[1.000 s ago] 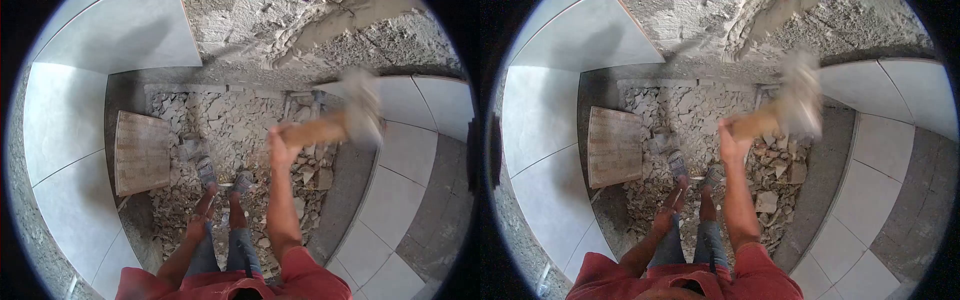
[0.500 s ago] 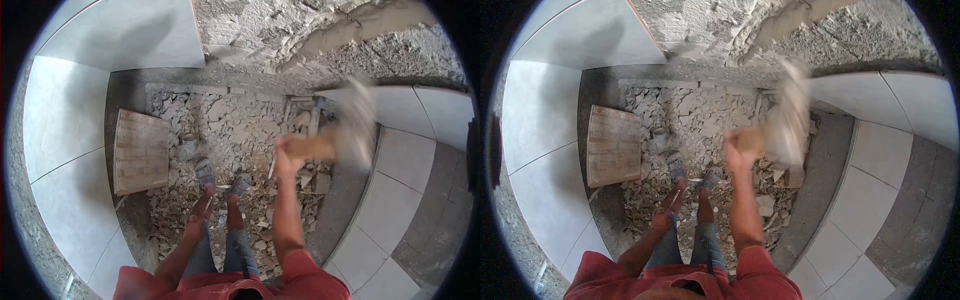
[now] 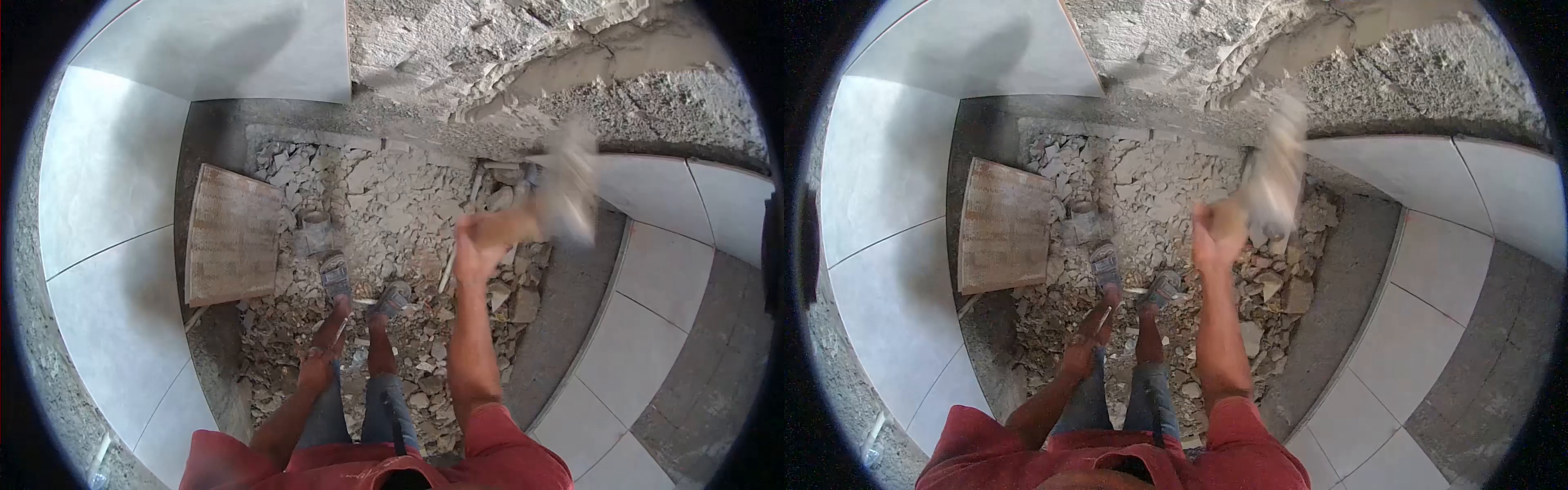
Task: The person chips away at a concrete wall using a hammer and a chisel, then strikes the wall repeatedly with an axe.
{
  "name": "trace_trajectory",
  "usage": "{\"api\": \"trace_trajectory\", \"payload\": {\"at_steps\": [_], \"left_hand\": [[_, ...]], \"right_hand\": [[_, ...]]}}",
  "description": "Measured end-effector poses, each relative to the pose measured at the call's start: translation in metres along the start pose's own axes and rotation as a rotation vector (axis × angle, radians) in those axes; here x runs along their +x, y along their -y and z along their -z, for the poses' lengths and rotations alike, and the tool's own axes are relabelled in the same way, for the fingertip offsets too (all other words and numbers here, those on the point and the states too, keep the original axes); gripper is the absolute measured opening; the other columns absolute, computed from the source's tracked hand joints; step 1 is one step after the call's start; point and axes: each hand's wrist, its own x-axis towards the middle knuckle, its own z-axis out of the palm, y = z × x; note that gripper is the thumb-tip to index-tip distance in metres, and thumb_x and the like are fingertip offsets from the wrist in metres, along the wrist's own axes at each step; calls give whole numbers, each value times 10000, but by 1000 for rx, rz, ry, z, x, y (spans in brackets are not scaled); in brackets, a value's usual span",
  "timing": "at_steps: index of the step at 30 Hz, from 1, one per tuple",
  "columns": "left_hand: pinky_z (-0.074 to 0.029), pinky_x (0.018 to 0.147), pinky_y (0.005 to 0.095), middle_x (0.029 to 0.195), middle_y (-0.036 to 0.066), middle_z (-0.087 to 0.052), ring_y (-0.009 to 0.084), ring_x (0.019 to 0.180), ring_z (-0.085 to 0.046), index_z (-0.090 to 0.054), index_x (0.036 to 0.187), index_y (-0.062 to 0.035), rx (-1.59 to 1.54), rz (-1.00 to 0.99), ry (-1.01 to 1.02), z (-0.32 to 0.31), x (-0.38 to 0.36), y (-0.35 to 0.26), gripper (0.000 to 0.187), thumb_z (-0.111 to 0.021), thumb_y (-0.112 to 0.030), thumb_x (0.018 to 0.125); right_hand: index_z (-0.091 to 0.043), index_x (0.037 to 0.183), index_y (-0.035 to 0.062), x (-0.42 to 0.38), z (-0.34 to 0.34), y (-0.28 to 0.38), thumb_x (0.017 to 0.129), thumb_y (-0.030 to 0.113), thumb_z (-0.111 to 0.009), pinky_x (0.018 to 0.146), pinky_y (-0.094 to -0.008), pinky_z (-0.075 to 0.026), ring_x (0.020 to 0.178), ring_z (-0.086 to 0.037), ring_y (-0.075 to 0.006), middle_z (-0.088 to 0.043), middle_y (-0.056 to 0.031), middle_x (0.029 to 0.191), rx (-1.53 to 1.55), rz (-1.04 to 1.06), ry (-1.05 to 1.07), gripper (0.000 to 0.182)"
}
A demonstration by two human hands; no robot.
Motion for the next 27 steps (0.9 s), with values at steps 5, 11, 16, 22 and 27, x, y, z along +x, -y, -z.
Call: {"api": "trace_trajectory", "payload": {"at_steps": [5,11,16,22,27], "left_hand": [[-329,942,485,1118,152,-537,333,1067,-497,-493,1153,-125,169,-33,-11,-9,2,7,342,-467,-151,813],[-322,948,482,1089,155,-551,312,1079,-493,-543,1084,-136,145,-78,-114,2,-1,-5,293,-479,-151,799],[-356,917,484,1101,164,-539,325,1085,-488,-546,1068,-123,71,-10,-28,16,-4,-18,292,-477,-135,784],[-327,954,491,1145,179,-521,333,1109,-470,-510,1141,-100,83,7,-56,-8,1,-1,370,-493,-116,772],[-398,908,454,1109,181,-532,308,1025,-527,-546,1104,-122,100,-1,-49,1,9,0,295,-517,-127,811]], "right_hand": [[-544,801,-23,33,-24,-49,740,75,-625,607,-335,-421,671,-528,-225,-561,-110,776,126,577,-47,142],[-534,718,37,-9,-21,-50,795,178,-585,569,-302,-415,590,-487,-131,-491,-21,606,-215,-357,233,169],[-551,820,33,7,-4,26,800,176,-582,620,-305,-434,668,-508,-140,-534,-43,711,137,290,80,148],[-536,939,-16,23,-26,-52,815,237,-574,725,-360,-409,810,-520,-215,-550,-134,886,-325,-782,286,284],[-552,863,4,-29,7,-57,797,180,-570,529,-353,-372,560,-443,-178,-498,-51,651,-338,-245,215,189]]}}
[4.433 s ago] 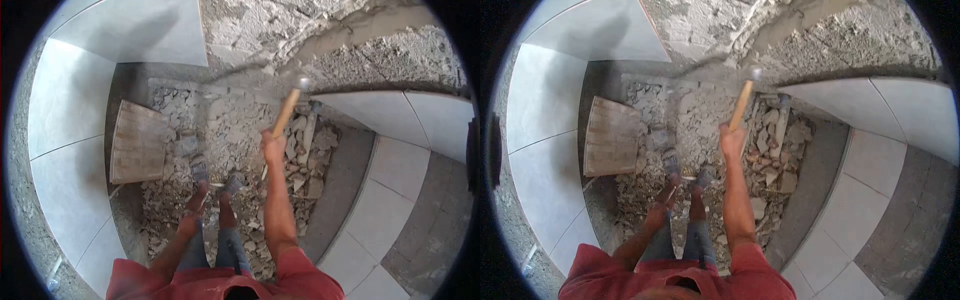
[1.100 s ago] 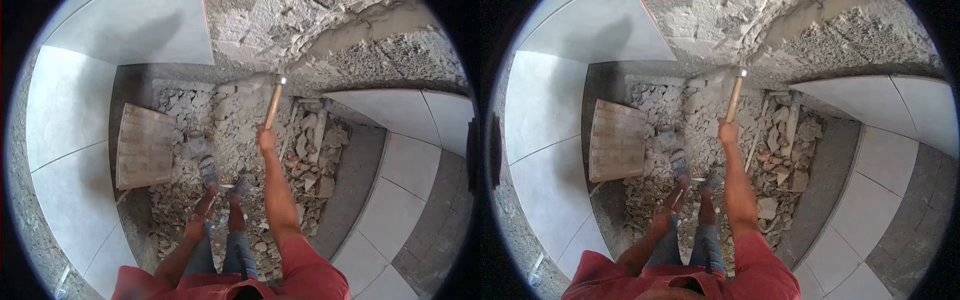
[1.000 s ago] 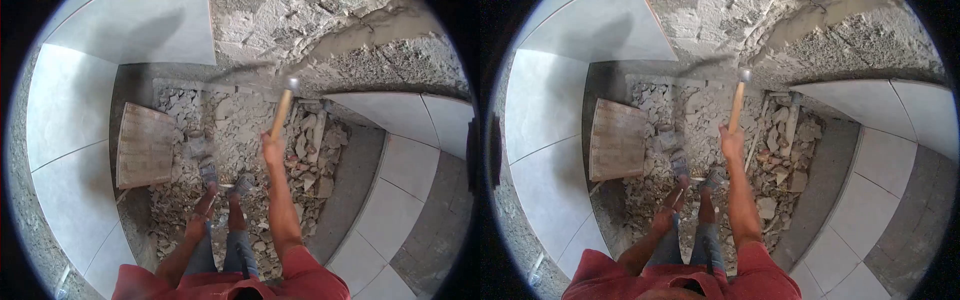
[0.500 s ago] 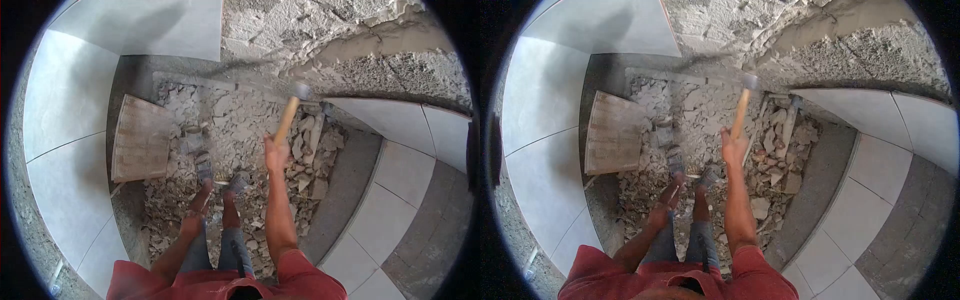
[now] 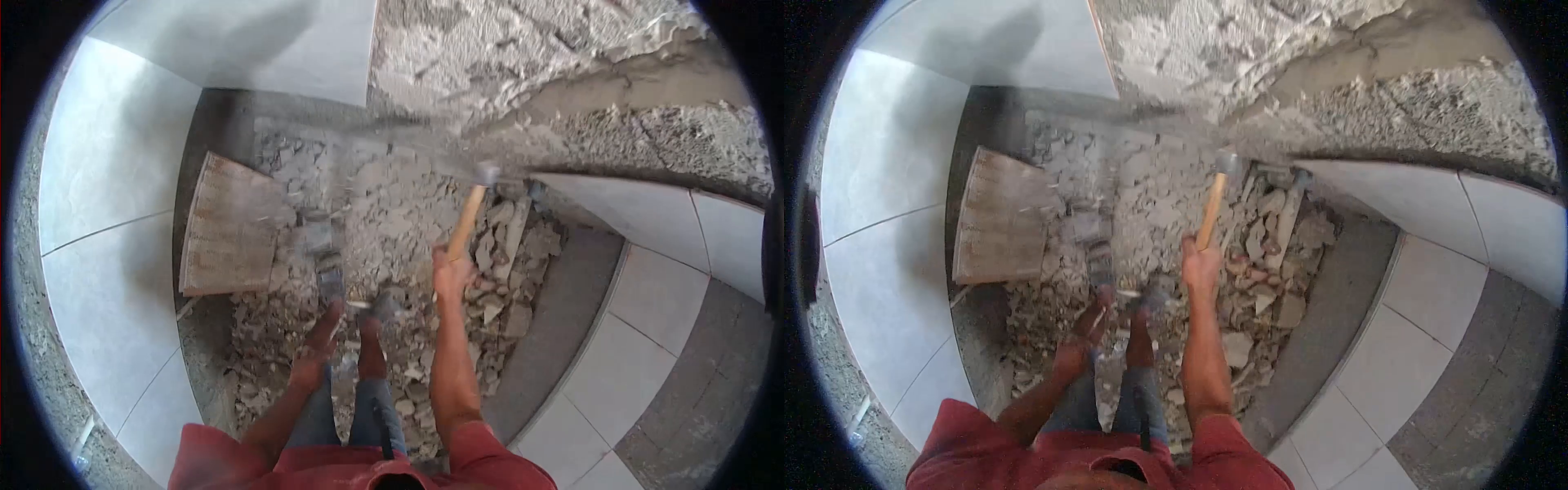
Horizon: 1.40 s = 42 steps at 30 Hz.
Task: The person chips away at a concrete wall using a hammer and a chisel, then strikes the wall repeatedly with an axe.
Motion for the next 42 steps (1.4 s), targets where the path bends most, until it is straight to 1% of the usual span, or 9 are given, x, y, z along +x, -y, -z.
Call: {"api": "trace_trajectory", "payload": {"at_steps": [6,7,10,17,19,26,36,39,42], "left_hand": [[-343,939,483,1081,168,-542,323,1056,-495,-525,1119,-118,-6,12,-11,14,-6,-18,328,-499,-119,792],[-285,983,511,1165,166,-519,330,1144,-444,-492,1179,-105,-56,37,81,14,-7,-17,386,-472,-124,794],[-284,987,508,1174,175,-505,328,1152,-437,-484,1186,-114,-91,34,58,8,-8,-15,377,-459,-147,811],[-303,979,495,1153,173,-499,323,1146,-438,-487,1162,-101,100,-21,33,5,-10,-12,365,-498,-149,801],[-304,983,484,1125,173,-516,317,1141,-442,-492,1151,-101,88,-52,-9,12,-9,-16,362,-518,-145,793],[-299,987,479,1111,153,-542,307,1137,-445,-488,1169,-115,-113,93,33,17,-2,-10,365,-495,-159,807],[-340,946,467,1143,139,-509,301,1078,-480,-477,1194,-130,35,-41,-7,13,-6,-5,436,-524,-166,762],[-365,918,473,1064,136,-535,306,1032,-505,-495,1162,-121,75,-40,-17,-5,-9,-7,414,-532,-161,751],[-375,906,478,1025,133,-547,309,1014,-516,-519,1121,-113,83,-8,-37,6,6,0,372,-531,-157,752]], "right_hand": [[-519,755,6,27,23,68,789,120,-577,572,-312,-388,589,-424,-167,-484,-46,719,465,904,-275,133],[-519,755,6,36,14,55,789,120,-577,572,-312,-388,589,-424,-167,-484,-46,719,465,897,-274,133],[-516,807,-27,69,-17,1,765,124,-589,609,-326,-402,601,-464,-212,-526,-92,755,-67,-276,65,173],[-527,819,-18,2,18,61,761,176,-606,619,-333,-398,651,-476,-200,-535,-108,745,-273,358,-188,217],[-520,884,4,15,23,66,771,181,-604,642,-336,-402,664,-471,-184,-523,-88,717,399,701,-254,226],[-492,696,6,68,-12,2,756,123,-556,576,-321,-364,612,-436,-152,-475,-50,667,10,-200,90,146],[-495,723,18,54,1,17,765,155,-584,588,-305,-407,620,-476,-136,-487,-55,629,66,643,-297,168],[-481,738,33,85,-32,-29,758,130,-575,552,-290,-401,589,-468,-113,-469,-45,607,-209,-224,32,138],[-465,756,40,52,-24,-6,746,95,-571,529,-288,-390,558,-449,-104,-448,-27,597,218,-141,70,120]]}}
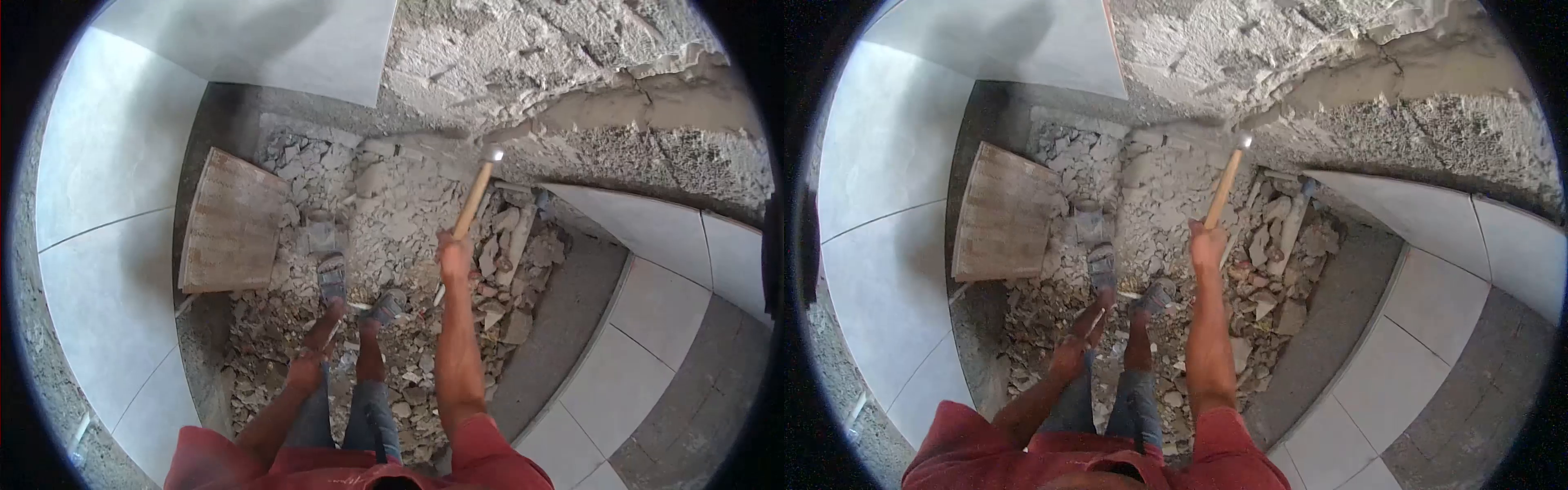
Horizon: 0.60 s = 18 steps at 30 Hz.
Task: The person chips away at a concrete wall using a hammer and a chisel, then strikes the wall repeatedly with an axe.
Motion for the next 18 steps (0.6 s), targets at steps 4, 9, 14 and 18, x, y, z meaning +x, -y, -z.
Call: {"api": "trace_trajectory", "payload": {"at_steps": [4,9,14,18], "left_hand": [[-366,918,485,1031,141,-546,309,1049,-504,-547,1084,-117,-163,66,82,-6,-7,-2,326,-520,-150,760],[-328,961,479,1099,145,-525,315,1106,-469,-537,1110,-137,-105,19,65,14,-11,-7,333,-504,-142,779],[-304,982,479,1170,143,-499,314,1133,-452,-514,1151,-157,-51,39,67,6,-6,-6,368,-493,-133,784],[-312,976,471,1147,158,-509,304,1134,-452,-508,1160,-140,-39,48,92,33,-10,-23,380,-491,-131,780]], "right_hand": [[-458,764,40,-44,26,49,748,55,-558,524,-302,-380,541,-428,-113,-461,-24,626,67,607,-193,102],[-487,716,32,11,1,22,770,151,-570,542,-312,-367,570,-448,-141,-475,-51,634,-65,566,-217,155],[-514,737,21,11,-17,12,783,220,-581,582,-310,-376,611,-469,-179,-486,-69,631,-174,-192,-30,215],[-517,808,18,-46,25,48,791,211,-589,622,-307,-393,661,-487,-192,-518,-72,719,-349,433,-143,206]]}}
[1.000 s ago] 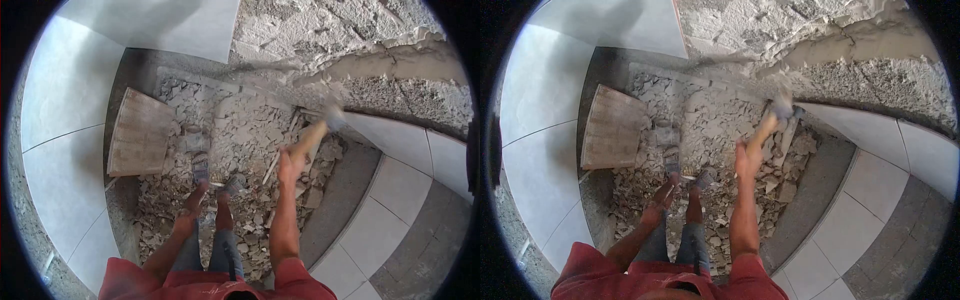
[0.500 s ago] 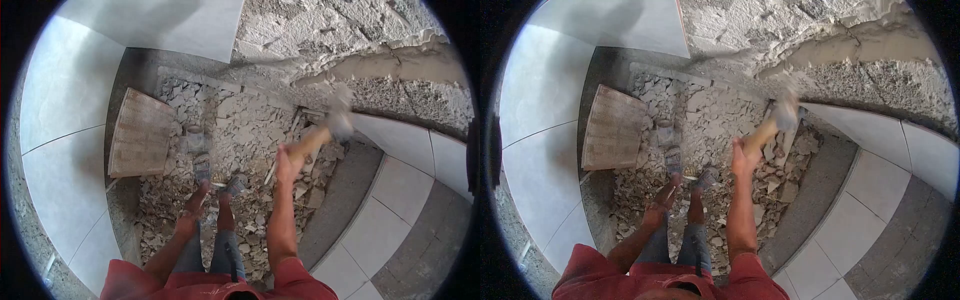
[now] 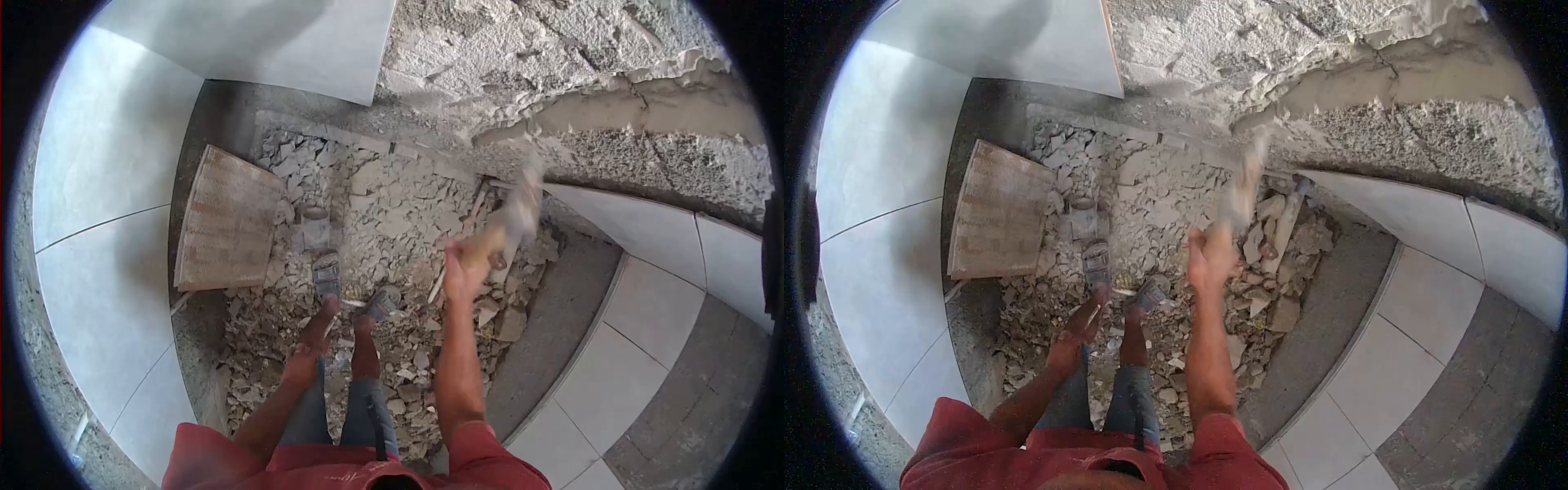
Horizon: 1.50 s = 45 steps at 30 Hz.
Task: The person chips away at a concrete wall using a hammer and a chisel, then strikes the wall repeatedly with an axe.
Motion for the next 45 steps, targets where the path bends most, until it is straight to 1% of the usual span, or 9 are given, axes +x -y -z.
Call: {"api": "trace_trajectory", "payload": {"at_steps": [6,8,12,17,21,23,32,40,45], "left_hand": [[-314,971,467,1125,150,-522,303,1129,-448,-515,1141,-116,-13,-31,15,-23,4,16,354,-487,-141,789],[-316,968,469,1120,148,-525,300,1121,-453,-522,1127,-115,-29,-52,-46,-33,0,18,337,-484,-144,794],[-317,963,479,1103,148,-530,289,1114,-458,-531,1106,-114,-149,72,79,-11,-11,2,318,-486,-139,792],[-463,782,451,1084,192,-538,331,886,-581,-573,1025,-117,-81,-91,-78,-24,1,15,226,-472,-174,831],[-469,773,454,1085,196,-540,343,899,-576,-581,1010,-139,4,-112,-198,-21,7,20,214,-480,-177,825],[-467,784,456,1080,195,-542,347,913,-570,-582,1007,-140,57,-153,-245,-22,-2,17,212,-481,-173,823],[-319,955,496,1107,148,-537,316,1078,-491,-484,1183,-118,29,-107,-72,-17,9,21,379,-501,-171,808],[-350,918,505,1086,121,-549,315,1076,-487,-550,1069,-146,39,-97,-131,-21,3,29,294,-504,-154,779],[-338,926,502,1068,113,-554,305,1062,-492,-560,1050,-159,-54,-34,-11,-10,6,20,290,-519,-160,762]], "right_hand": [[-514,850,36,43,-46,-69,807,210,-586,619,-305,-409,659,-497,-192,-521,-72,760,-81,459,-219,194],[-515,861,35,57,-61,-72,797,173,-580,558,-334,-419,580,-480,-179,-509,-65,716,158,-703,297,165],[-447,717,21,18,-21,-59,736,81,-601,459,-287,-361,459,-410,-131,-430,-29,552,506,-655,285,166],[-522,838,33,23,2,11,776,136,-582,426,-295,-311,469,-390,-124,-428,-9,610,666,515,-240,134],[-496,827,17,45,-64,-67,778,101,-573,591,-299,-382,704,-470,-148,-504,-76,765,392,449,-196,124],[-487,798,26,43,-108,-116,780,124,-553,424,-289,-319,459,-373,-115,-444,-12,614,217,-654,230,119],[-479,772,52,37,13,10,785,118,-544,526,-303,-412,551,-464,-146,-482,-42,637,602,497,-170,94],[-493,757,47,29,-83,-66,753,113,-557,517,-306,-380,564,-447,-168,-471,-51,638,499,-716,279,92],[-510,742,23,3,7,11,776,163,-598,532,-293,-367,554,-464,-130,-492,-49,631,561,-149,48,168]]}}
